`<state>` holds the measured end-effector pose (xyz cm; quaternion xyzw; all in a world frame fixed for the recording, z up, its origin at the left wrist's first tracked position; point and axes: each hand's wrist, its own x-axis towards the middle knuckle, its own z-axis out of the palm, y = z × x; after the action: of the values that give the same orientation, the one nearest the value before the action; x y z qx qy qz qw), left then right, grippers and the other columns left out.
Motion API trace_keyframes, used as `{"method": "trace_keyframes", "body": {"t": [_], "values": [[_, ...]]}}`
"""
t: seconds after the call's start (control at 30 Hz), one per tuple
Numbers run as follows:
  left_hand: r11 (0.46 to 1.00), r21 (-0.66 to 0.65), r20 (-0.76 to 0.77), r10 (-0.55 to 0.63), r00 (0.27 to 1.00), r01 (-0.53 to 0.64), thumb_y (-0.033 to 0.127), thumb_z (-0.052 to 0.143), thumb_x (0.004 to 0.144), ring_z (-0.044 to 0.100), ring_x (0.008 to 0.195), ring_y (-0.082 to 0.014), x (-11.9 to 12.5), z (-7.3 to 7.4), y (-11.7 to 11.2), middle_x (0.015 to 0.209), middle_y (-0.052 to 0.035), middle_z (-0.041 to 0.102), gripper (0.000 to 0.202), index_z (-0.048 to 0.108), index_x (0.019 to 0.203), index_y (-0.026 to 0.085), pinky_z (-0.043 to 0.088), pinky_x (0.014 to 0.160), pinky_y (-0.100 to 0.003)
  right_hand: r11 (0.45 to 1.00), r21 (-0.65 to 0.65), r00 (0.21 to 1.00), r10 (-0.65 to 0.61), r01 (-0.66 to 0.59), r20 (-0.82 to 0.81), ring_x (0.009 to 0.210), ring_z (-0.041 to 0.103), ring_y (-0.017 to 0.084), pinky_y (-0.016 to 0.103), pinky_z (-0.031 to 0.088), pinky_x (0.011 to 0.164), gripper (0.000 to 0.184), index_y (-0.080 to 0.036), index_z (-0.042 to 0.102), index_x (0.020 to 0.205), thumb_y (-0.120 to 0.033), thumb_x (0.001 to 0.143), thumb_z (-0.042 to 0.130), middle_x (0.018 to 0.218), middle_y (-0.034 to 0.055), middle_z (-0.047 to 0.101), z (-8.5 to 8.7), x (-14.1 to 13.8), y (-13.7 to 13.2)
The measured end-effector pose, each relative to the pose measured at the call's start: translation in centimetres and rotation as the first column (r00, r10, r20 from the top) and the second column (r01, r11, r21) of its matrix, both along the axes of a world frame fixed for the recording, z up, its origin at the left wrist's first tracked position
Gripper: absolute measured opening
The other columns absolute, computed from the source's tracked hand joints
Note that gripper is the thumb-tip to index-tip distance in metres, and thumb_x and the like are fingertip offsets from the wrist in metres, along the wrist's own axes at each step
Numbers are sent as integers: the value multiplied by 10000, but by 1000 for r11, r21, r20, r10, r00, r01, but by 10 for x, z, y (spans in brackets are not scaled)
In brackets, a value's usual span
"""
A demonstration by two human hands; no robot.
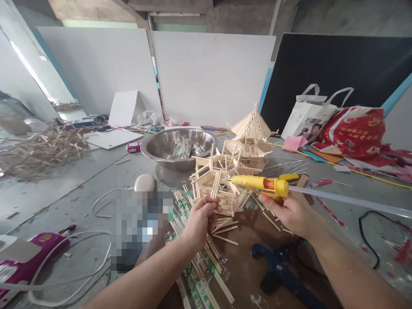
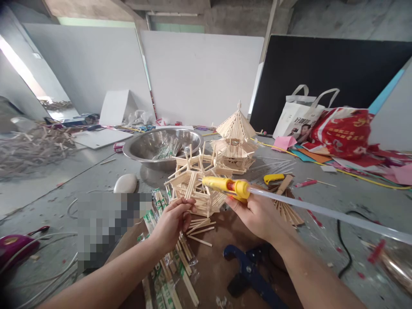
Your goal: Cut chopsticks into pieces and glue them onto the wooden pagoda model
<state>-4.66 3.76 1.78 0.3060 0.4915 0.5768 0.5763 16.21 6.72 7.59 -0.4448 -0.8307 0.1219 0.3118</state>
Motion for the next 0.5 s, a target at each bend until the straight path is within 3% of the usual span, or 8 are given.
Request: {"method": "trace_keyframes", "body": {"t": [0.17,0.3,0.4,0.5], "values": [[1000,-17,-68,2,998,-3,180,509,583,340,306,-30,2,1,-1,572,38,528,190,496,769,142,217,303,-164,1000,12,1000,10,-10,11,904,579,220,320,443,792,293,-218,580,952,-411,788,434,931,35,656,-2,2,2],[1000,-1,-223,3,975,-4,310,555,619,325,299,-27,5,3,-3,555,47,512,219,471,743,151,235,319,-170,1000,15,1000,14,-14,3,924,571,223,331,435,810,289,-221,577,959,-407,788,438,948,40,650,-3,3,3],[997,80,-404,45,914,-13,391,586,601,398,377,-55,2,2,-1,563,33,509,276,482,689,151,284,367,-179,1000,6,1000,25,-25,-3,941,565,219,334,430,821,275,-229,576,956,-401,792,437,979,36,642,-4,3,2],[984,180,-600,119,791,-12,421,568,618,454,482,-92,-4,0,2,562,26,496,278,476,638,160,317,432,-192,1000,10,1000,26,-26,8,948,562,220,335,429,822,265,-234,582,946,-395,792,438,989,29,642,-5,4,2]]}}
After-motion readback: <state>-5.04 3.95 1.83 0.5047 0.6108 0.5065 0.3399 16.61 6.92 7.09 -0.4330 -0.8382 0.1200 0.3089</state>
